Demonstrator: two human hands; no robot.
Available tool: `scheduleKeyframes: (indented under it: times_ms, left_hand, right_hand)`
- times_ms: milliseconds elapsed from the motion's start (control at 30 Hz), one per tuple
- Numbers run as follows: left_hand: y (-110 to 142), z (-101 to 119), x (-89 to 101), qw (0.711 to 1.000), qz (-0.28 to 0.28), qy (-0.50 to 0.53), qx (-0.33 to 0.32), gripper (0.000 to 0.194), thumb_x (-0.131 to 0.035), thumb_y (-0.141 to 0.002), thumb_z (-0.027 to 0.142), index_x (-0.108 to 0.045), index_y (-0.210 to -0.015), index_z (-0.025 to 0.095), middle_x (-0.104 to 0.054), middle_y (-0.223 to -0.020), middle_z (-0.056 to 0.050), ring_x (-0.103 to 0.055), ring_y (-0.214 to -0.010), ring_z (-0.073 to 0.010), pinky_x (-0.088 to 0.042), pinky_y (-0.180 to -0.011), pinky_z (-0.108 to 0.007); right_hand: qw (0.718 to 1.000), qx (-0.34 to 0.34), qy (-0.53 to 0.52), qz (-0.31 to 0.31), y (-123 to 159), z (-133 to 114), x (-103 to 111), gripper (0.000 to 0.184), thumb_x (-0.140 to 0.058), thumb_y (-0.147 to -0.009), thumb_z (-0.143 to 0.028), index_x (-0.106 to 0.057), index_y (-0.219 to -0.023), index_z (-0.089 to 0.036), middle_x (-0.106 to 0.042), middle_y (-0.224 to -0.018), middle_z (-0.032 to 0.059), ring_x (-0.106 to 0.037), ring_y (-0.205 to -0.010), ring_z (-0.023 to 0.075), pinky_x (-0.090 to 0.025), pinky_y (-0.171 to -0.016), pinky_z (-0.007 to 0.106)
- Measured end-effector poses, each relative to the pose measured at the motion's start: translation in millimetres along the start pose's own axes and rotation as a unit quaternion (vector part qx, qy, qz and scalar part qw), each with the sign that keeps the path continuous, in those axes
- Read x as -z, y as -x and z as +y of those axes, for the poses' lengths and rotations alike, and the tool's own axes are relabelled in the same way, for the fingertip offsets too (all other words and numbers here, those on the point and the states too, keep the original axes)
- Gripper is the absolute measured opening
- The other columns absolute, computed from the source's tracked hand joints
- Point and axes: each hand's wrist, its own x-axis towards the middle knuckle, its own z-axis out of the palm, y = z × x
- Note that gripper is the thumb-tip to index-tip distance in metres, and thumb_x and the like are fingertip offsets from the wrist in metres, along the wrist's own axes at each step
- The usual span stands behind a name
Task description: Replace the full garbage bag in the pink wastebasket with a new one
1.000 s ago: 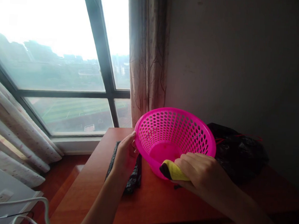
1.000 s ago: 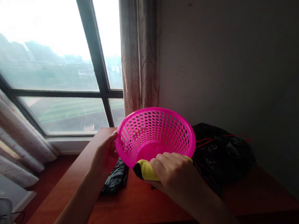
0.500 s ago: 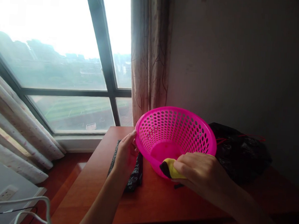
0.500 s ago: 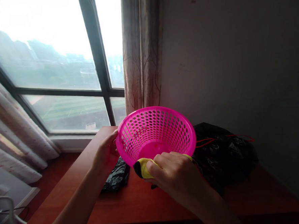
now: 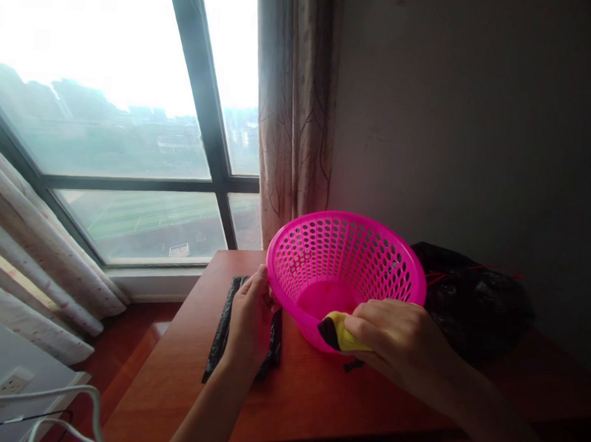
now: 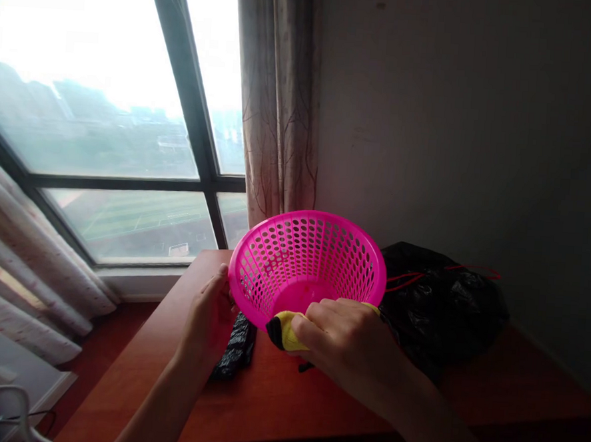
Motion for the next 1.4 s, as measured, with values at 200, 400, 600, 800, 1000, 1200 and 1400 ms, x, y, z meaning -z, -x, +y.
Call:
scheduleKeyframes:
  times_ms: [200, 400, 600, 800, 1000, 1200, 1400]
  left_hand:
    - [57.6, -16.1, -6.8, 0.992, -0.031, -0.119, 0.011, 0.031, -0.071, -0.085, 0.044, -0.063, -0.075, 0.015, -0.058, -0.066, 0.0, -0.045, -0.058, -0.0083, -0.039, -0.054, -0.019]
    - [64.5, -14.7, -14.9, 0.991, -0.036, -0.132, 0.005, 0.027, -0.073, -0.083, 0.04, -0.065, -0.076, 0.015, -0.057, -0.065, 0.001, -0.044, -0.058, -0.0082, -0.037, -0.055, -0.02]
    - [32.7, 4.2, -8.5, 0.997, -0.053, -0.058, 0.018, 0.026, -0.076, -0.079, 0.032, -0.062, -0.067, 0.014, -0.054, -0.059, 0.002, -0.044, -0.054, -0.0066, -0.036, -0.051, -0.017]
    - [-16.7, 25.3, 1.2, 0.998, -0.026, 0.019, 0.055, 0.029, -0.079, -0.069, 0.026, -0.054, -0.059, 0.015, -0.043, -0.048, 0.007, -0.033, -0.041, -0.0044, -0.026, -0.039, -0.016]
    - [-10.5, 17.7, 2.0, 0.995, -0.062, -0.071, -0.01, 0.029, -0.071, -0.083, 0.04, -0.062, -0.072, 0.014, -0.056, -0.062, 0.002, -0.046, -0.053, -0.0079, -0.037, -0.049, -0.018]
    - [50.6, -17.5, 11.6, 0.987, 0.003, -0.151, -0.05, 0.026, -0.069, -0.086, 0.04, -0.065, -0.1, 0.018, -0.062, -0.077, 0.001, -0.053, -0.066, -0.0107, -0.043, -0.062, -0.02]
    - [76.9, -42.7, 14.0, 0.988, -0.012, -0.153, -0.018, 0.025, -0.071, -0.084, 0.042, -0.066, -0.087, 0.017, -0.061, -0.074, 0.0, -0.054, -0.071, -0.0136, -0.046, -0.067, -0.023]
  right_hand:
    - [0.998, -0.012, 0.05, 0.022, -1.3, -7.2, -7.3, 0.012, -0.056, -0.096, -0.02, -0.063, -0.105, -0.021, -0.058, -0.07, -0.0028, -0.051, -0.063, 0.0114, -0.033, -0.062, 0.027]
    - [0.998, -0.036, 0.03, 0.029, -2.6, -15.2, -6.6, 0.024, -0.056, -0.098, -0.028, -0.059, -0.12, -0.02, -0.061, -0.074, -0.0005, -0.058, -0.068, 0.0141, -0.039, -0.066, 0.028]
    - [0.999, -0.044, 0.005, 0.006, 10.0, -9.4, -0.8, 0.019, -0.057, -0.097, -0.033, -0.06, -0.107, -0.017, -0.062, -0.078, 0.0012, -0.058, -0.069, 0.0151, -0.04, -0.067, 0.029]
    - [1.0, -0.004, 0.01, -0.016, 21.5, 2.3, 6.7, 0.023, -0.057, -0.097, -0.039, -0.061, -0.097, -0.016, -0.062, -0.078, 0.0027, -0.058, -0.073, 0.0162, -0.041, -0.07, 0.03]
    - [0.999, -0.016, 0.048, 0.001, 20.0, -8.2, -5.5, 0.021, -0.055, -0.097, -0.034, -0.06, -0.086, -0.017, -0.059, -0.071, 0.0014, -0.056, -0.066, 0.0155, -0.038, -0.066, 0.031]
    - [0.995, -0.043, 0.083, 0.021, 14.9, -31.2, -31.5, 0.008, -0.056, -0.096, -0.023, -0.058, -0.092, -0.017, -0.061, -0.073, 0.001, -0.058, -0.064, 0.0179, -0.037, -0.061, 0.034]
    - [0.992, -0.071, 0.098, 0.03, 14.1, -41.3, -50.1, 0.012, -0.059, -0.089, -0.012, -0.058, -0.1, -0.016, -0.066, -0.083, 0.0028, -0.062, -0.07, 0.0201, -0.042, -0.066, 0.035]
